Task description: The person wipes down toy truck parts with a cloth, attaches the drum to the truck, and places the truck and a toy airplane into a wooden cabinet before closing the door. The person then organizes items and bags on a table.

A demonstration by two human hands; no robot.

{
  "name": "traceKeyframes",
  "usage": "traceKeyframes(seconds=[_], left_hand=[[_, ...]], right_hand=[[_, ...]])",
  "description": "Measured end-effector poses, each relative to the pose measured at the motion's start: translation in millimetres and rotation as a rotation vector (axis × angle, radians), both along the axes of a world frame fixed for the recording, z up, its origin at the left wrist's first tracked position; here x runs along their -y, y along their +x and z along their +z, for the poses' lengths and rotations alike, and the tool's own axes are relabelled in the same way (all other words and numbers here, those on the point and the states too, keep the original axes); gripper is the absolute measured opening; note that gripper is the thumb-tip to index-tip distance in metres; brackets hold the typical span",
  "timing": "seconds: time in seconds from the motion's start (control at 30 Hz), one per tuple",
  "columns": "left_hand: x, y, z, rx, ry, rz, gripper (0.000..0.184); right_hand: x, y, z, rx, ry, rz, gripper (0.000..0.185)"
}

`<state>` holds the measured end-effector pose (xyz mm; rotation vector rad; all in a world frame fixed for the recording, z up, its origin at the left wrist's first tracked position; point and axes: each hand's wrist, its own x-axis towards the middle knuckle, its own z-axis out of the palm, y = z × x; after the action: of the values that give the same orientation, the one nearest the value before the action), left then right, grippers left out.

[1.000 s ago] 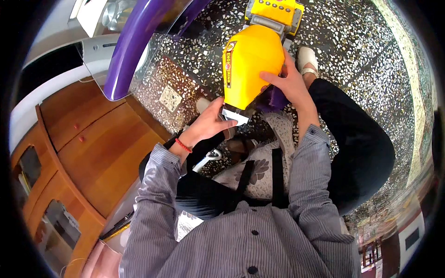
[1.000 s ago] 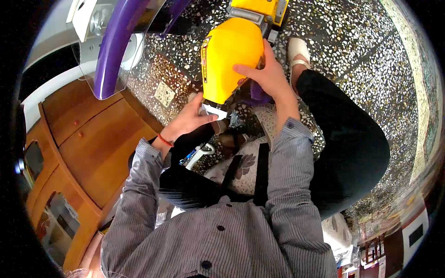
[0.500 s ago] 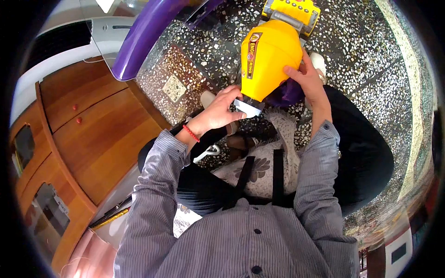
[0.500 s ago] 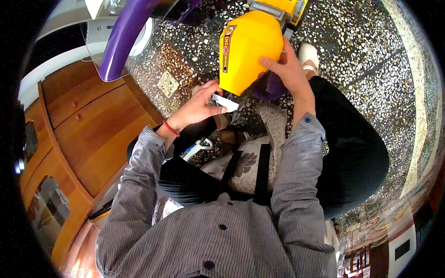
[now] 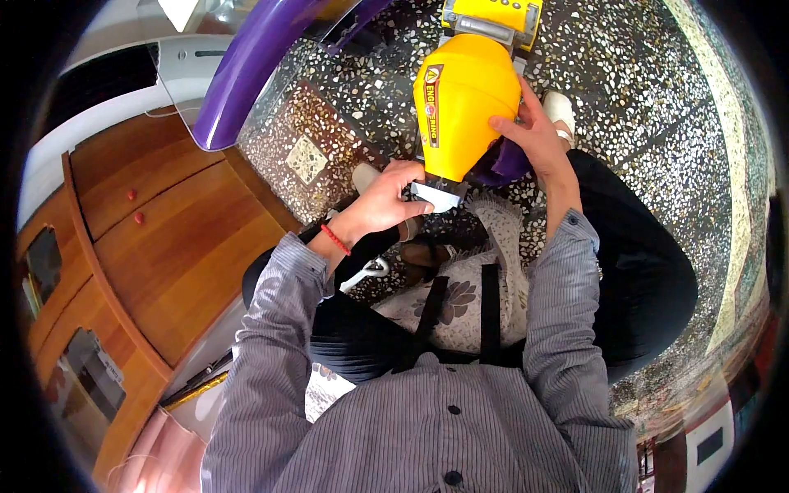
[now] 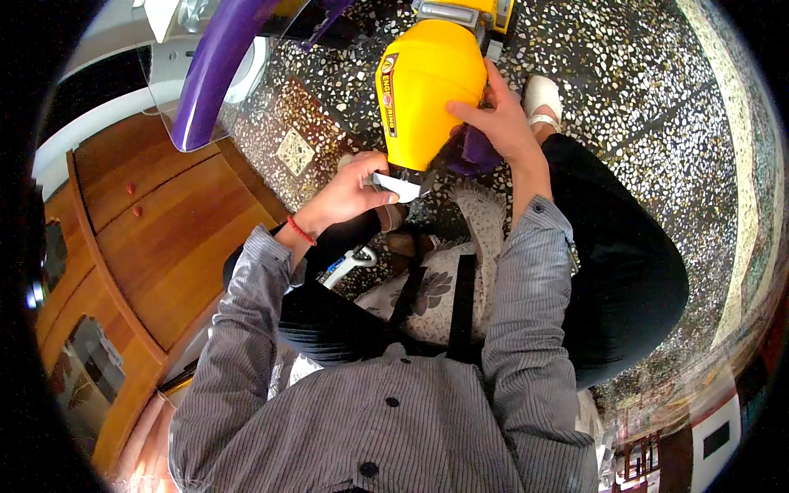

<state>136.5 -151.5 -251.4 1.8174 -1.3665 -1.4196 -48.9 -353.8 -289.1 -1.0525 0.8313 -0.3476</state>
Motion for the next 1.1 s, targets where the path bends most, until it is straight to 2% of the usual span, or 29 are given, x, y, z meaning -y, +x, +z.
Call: traceKeyframes(seconds=[0.07,0.17,0.27,0.37,0.47,0.53,0.6,0.7,0.73,0.77,0.87,0.93,1.0,1.07,1.1], left_hand=[[-4,-3,-4,-0.087,0.087,0.048,0.028],[-1,-3,0,-0.099,0.086,0.040,0.027],[2,-2,4,-0.057,0.131,-0.001,0.030],[-2,-3,3,0.165,-0.129,-0.041,0.034],[-5,-6,5,0.039,-0.048,0.053,0.037],[-5,-4,8,0.080,0.031,-0.006,0.040],[-11,-4,9,0.078,-0.029,-0.021,0.042],[-18,-6,16,0.048,0.019,-0.034,0.043],[-21,-7,15,0.064,0.046,-0.034,0.043],[-24,-7,14,0.038,0.027,-0.011,0.043],[-36,-25,10,0.043,0.084,0.344,0.038],[-46,-45,9,0.276,-0.040,0.442,0.039],[-59,-61,-5,0.458,-0.081,0.496,0.036],[-67,-75,0,0.429,-0.078,0.562,0.033],[-69,-79,2,0.415,-0.076,0.598,0.032]], right_hand=[[-1,-3,-10,-0.033,-0.038,0.012,0.094],[-5,-2,-13,0.040,-0.022,0.027,0.098],[-7,-3,-19,0.000,-0.028,0.017,0.100],[-9,-2,-11,0.020,-0.023,0.036,0.100],[-15,-2,-11,-0.033,-0.059,0.033,0.101],[-16,-2,-11,-0.017,-0.071,0.067,0.103],[-21,-3,-4,0.021,-0.038,0.055,0.102],[-25,-7,5,-0.063,-0.103,0.134,0.100],[-26,-7,-2,-0.120,-0.201,0.172,0.101],[-27,-12,-8,-0.105,-0.174,0.188,0.101],[-37,-15,10,-0.187,-0.163,0.219,0.103],[-46,-18,11,-0.346,-0.194,0.220,0.104],[-44,-26,27,-0.440,-0.067,0.083,0.087],[-35,-30,53,-0.567,0.068,-0.099,0.072],[-34,-41,14,-0.440,0.088,-0.258,0.051]])
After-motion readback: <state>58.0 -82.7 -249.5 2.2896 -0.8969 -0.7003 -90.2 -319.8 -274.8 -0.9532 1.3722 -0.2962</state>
